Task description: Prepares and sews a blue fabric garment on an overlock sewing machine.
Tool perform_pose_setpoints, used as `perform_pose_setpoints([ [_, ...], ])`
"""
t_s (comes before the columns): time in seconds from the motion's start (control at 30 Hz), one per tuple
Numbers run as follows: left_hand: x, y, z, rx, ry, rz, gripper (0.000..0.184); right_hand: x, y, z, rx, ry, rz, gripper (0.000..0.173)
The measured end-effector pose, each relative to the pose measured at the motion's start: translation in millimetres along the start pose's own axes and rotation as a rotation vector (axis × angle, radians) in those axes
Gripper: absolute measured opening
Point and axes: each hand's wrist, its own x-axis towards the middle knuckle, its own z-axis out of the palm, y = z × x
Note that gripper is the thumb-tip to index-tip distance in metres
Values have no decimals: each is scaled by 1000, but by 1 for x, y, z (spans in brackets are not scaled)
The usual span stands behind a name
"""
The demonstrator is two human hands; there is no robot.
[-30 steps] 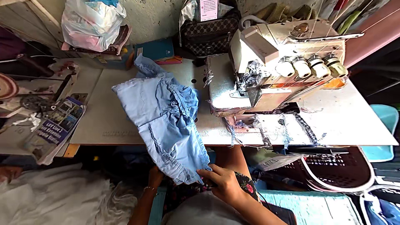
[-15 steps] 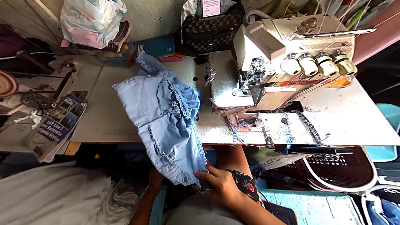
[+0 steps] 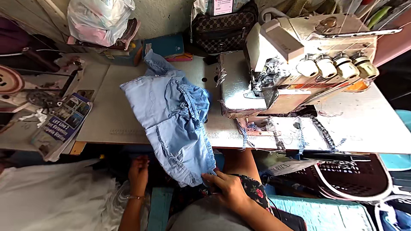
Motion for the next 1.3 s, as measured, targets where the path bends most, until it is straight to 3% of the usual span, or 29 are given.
perform_pose_setpoints([
  [0.17,8,32,-37,-100,256,205,31,8,-6,-8,-13,63,17,29],
  [0.23,6,50,-37,-158,285,268,25,14,-9,-11,-25,115,5,25],
  [0.3,3,69,-32,-173,244,315,27,25,-12,-14,-19,142,-12,22],
  [0.43,7,99,-12,-99,50,321,60,63,-21,-13,48,126,-39,17],
  [0.5,12,115,3,-224,38,294,39,86,-25,-7,93,119,-56,18],
  [0.57,15,132,11,-388,-9,254,15,109,-28,-2,162,99,-23,30],
  [0.63,14,150,13,-484,-91,250,14,131,-28,0,245,86,59,51],
  [0.7,14,159,16,-524,-161,295,14,148,-26,1,324,95,139,58],
  [0.97,20,164,26,-557,-266,333,13,168,-17,-16,953,-34,554,12],
  [1.1,18,159,26,-583,-283,309,14,165,-13,-18,1110,-57,708,8],
  [1.3,15,153,25,-572,-266,306,12,163,-12,-19,1161,-77,757,10],
])
